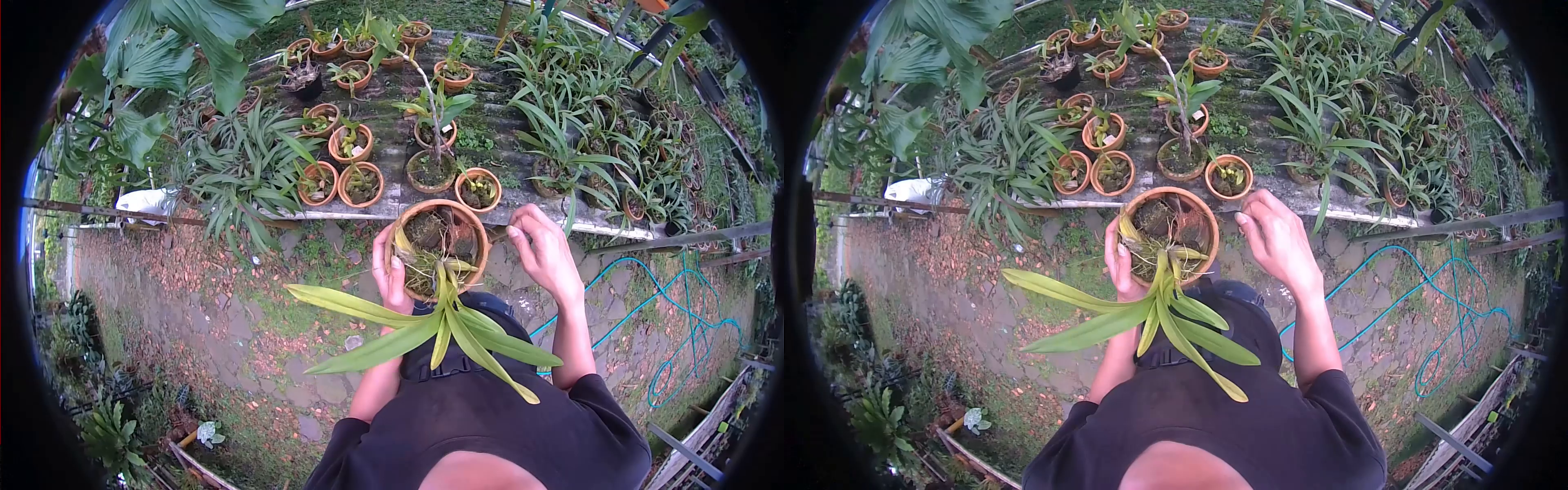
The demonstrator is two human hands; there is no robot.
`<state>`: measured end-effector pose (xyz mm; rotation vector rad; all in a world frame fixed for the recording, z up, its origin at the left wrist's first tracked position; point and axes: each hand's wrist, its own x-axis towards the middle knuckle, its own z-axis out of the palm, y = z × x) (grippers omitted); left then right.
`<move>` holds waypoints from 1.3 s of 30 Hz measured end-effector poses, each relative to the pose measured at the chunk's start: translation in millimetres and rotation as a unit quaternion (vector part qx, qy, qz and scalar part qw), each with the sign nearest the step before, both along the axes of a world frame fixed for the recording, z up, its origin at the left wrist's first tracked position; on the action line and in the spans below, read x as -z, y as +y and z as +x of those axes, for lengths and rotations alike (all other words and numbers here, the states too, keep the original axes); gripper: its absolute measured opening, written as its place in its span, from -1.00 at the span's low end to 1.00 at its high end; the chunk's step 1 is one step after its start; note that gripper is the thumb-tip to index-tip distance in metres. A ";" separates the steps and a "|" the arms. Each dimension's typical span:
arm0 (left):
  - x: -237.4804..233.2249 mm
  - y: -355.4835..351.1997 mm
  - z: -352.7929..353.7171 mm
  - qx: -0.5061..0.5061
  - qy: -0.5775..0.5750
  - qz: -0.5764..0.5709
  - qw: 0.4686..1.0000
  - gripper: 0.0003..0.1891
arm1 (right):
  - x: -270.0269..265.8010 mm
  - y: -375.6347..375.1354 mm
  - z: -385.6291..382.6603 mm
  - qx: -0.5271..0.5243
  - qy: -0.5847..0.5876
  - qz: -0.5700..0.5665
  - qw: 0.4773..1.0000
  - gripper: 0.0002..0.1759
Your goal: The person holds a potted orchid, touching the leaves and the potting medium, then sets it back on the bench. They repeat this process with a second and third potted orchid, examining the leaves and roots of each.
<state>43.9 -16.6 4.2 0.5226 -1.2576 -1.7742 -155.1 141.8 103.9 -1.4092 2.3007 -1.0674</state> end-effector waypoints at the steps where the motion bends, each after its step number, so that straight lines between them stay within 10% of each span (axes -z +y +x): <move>1: 13.1 -2.1 1.0 -0.050 -0.079 -0.109 0.990 -0.34 | 1.9 5.1 -0.7 -0.001 0.000 0.003 1.000 -0.83; 13: 38.2 -1.6 17.3 -0.033 0.046 0.257 0.965 -0.41 | 12.8 -6.8 15.5 0.042 -0.055 -0.095 0.993 -0.78; 27: 38.3 -9.5 32.0 0.027 -0.008 0.185 0.982 -0.43 | 9.6 -45.6 32.7 -0.076 -0.031 -0.067 0.994 -0.52; 31: 53.8 -17.3 34.6 0.099 0.135 0.290 0.942 -0.57 | 15.1 -52.6 37.5 -0.106 -0.058 0.015 0.993 -0.41; 37: 59.7 -45.4 36.3 0.098 -0.064 0.264 0.957 -0.59 | 40.4 -57.5 45.1 -0.089 -0.082 0.015 0.993 -0.41; 39: 65.9 -56.9 30.3 0.096 -0.096 0.260 0.956 -0.56 | 43.5 -63.7 57.0 0.009 -0.255 0.004 0.967 -0.38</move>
